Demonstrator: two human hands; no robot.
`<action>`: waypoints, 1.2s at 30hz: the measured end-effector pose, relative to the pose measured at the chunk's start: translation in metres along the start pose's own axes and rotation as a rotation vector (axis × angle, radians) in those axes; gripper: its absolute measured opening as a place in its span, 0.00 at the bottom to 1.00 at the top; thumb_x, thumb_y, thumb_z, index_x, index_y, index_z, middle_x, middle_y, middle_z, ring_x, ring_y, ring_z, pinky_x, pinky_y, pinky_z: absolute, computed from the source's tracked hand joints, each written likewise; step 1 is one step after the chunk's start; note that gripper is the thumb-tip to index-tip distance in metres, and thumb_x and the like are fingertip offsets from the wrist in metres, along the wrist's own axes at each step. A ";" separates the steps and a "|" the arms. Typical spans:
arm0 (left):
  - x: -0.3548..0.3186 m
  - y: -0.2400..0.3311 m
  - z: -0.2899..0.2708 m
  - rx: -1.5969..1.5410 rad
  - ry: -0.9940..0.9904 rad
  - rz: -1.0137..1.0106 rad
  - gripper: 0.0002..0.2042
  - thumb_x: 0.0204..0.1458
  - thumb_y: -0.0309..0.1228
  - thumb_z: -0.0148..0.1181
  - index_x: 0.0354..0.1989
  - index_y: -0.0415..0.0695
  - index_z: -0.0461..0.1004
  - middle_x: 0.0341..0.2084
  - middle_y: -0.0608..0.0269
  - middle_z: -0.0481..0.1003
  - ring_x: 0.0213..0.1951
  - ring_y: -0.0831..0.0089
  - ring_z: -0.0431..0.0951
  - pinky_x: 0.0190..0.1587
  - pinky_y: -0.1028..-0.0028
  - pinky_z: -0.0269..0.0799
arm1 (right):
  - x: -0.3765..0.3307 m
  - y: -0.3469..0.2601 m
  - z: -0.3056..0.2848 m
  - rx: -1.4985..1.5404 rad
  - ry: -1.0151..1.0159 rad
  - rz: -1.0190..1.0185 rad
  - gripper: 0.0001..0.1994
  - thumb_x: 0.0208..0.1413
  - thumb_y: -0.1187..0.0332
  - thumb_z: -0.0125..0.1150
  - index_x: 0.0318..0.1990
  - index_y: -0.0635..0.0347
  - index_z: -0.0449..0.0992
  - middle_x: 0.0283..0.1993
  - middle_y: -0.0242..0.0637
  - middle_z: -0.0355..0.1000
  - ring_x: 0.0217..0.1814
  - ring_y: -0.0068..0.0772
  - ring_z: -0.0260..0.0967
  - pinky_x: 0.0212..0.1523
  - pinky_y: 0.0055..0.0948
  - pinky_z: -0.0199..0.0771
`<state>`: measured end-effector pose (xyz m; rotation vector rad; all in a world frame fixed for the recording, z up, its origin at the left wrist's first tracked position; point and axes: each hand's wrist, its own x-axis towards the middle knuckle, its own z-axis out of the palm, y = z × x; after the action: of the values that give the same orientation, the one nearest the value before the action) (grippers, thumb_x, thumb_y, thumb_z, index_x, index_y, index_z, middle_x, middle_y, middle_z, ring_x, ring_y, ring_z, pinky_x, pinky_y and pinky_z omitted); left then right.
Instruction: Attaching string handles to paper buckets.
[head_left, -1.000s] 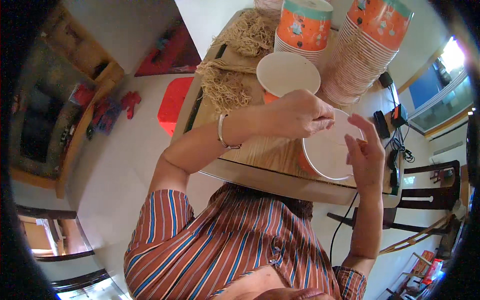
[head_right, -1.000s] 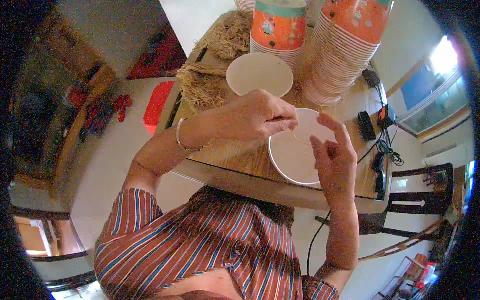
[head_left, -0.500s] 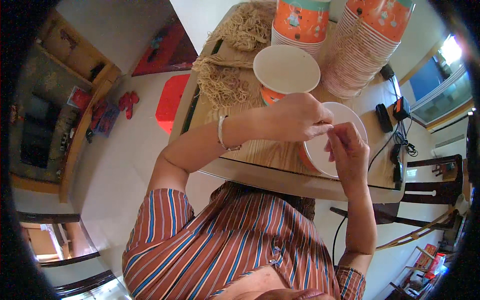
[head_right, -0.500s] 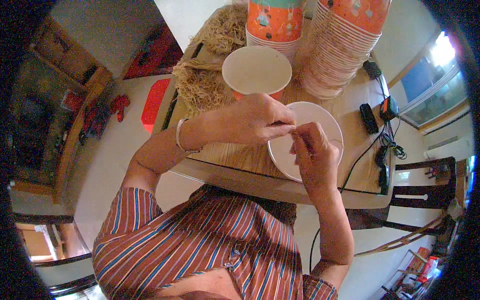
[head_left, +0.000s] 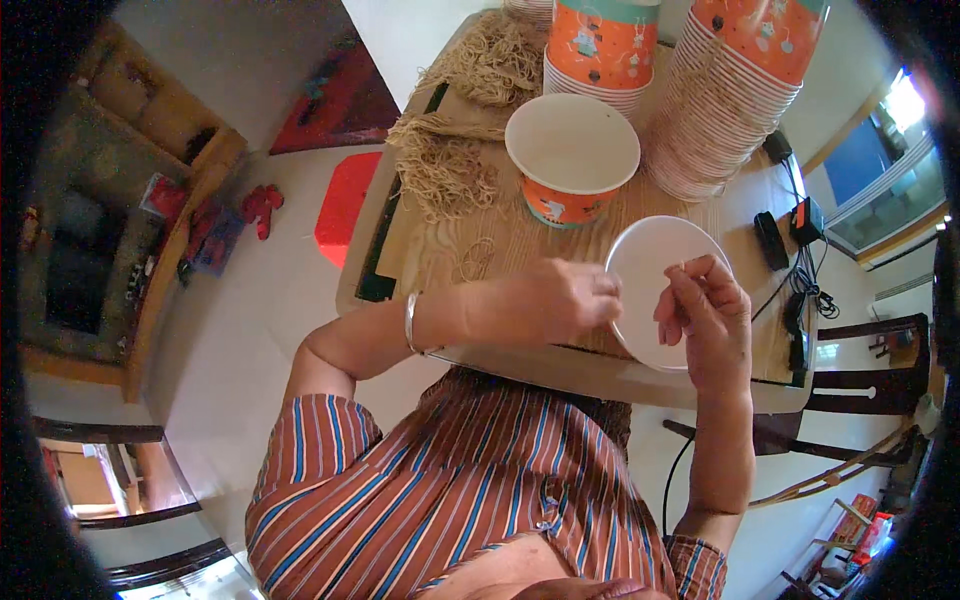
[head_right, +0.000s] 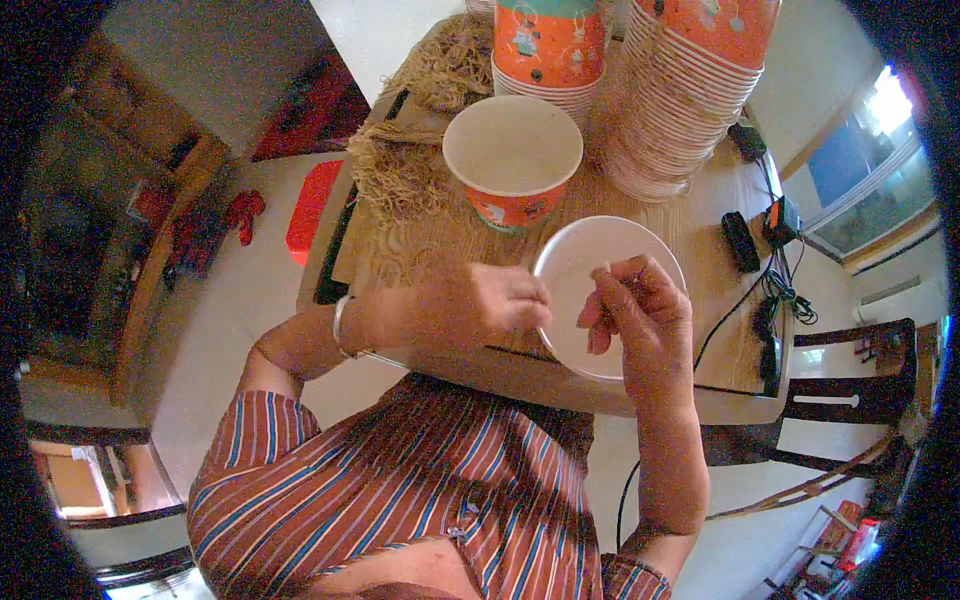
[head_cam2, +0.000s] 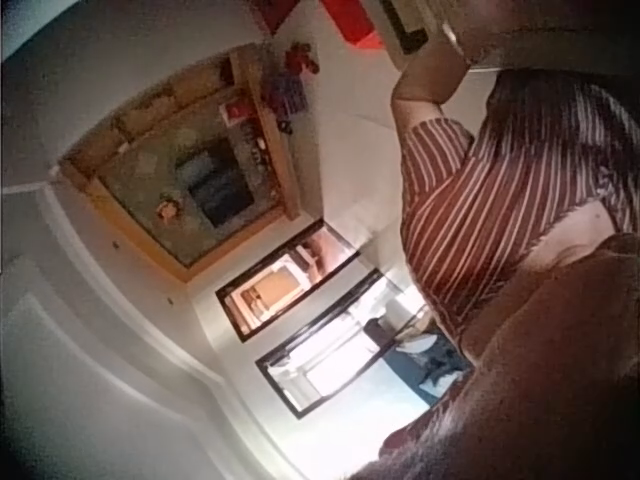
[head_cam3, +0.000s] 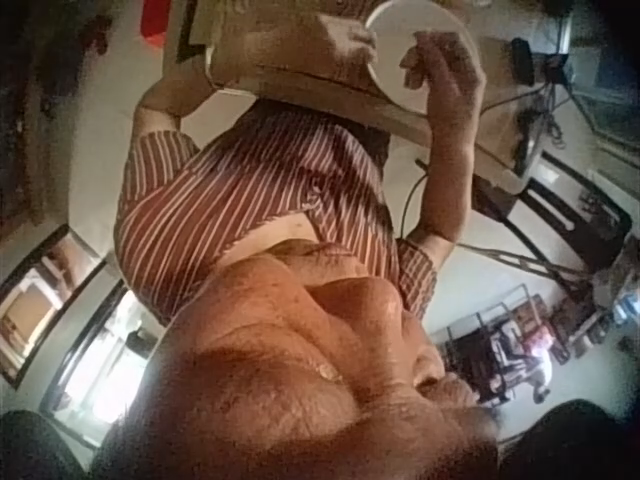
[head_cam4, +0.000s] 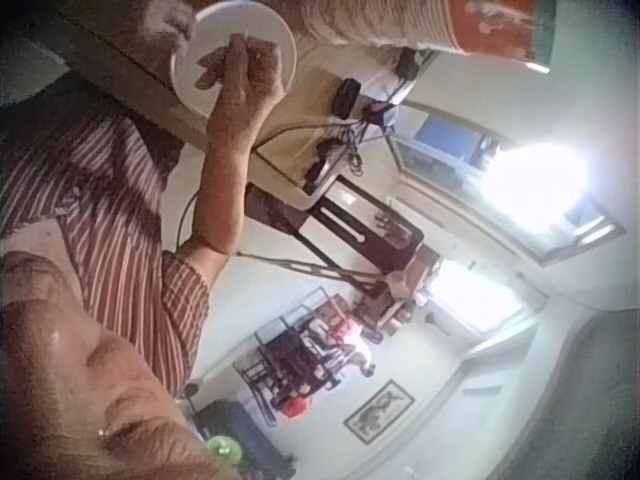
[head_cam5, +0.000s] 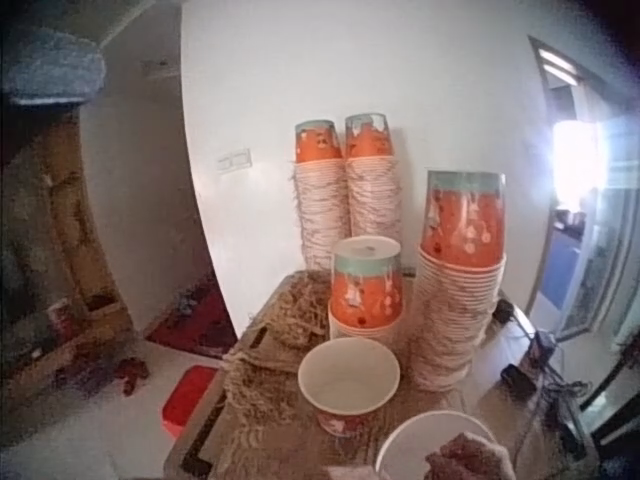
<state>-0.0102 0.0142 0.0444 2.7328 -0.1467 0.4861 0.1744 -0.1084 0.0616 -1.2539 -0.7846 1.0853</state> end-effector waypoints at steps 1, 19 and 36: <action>-0.001 0.006 0.002 0.050 -0.051 -0.032 0.07 0.49 0.29 0.56 0.35 0.42 0.72 0.35 0.59 0.74 0.37 0.59 0.78 0.38 0.66 0.77 | 0.000 0.000 0.000 0.046 -0.015 0.027 0.05 0.60 0.72 0.55 0.32 0.61 0.71 0.21 0.35 0.71 0.17 0.19 0.64 0.17 0.19 0.64; 0.041 0.006 -0.013 -0.402 0.038 -0.461 0.18 0.62 0.43 0.47 0.33 0.39 0.75 0.28 0.50 0.76 0.31 0.58 0.78 0.37 0.64 0.71 | -0.002 0.010 0.009 -0.466 -0.055 -0.306 0.02 0.60 0.76 0.51 0.36 0.62 0.70 0.24 0.31 0.73 0.20 0.15 0.65 0.19 0.19 0.66; 0.040 0.004 -0.016 -0.590 0.271 -0.528 0.19 0.63 0.41 0.44 0.28 0.39 0.69 0.21 0.59 0.69 0.25 0.65 0.72 0.31 0.66 0.67 | 0.011 0.008 0.006 -0.264 -0.099 -0.129 0.03 0.60 0.74 0.52 0.35 0.62 0.71 0.24 0.32 0.72 0.20 0.14 0.64 0.19 0.18 0.64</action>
<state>0.0219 0.0149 0.0736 1.9964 0.4250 0.5422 0.1704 -0.0966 0.0543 -1.3555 -1.0971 0.9671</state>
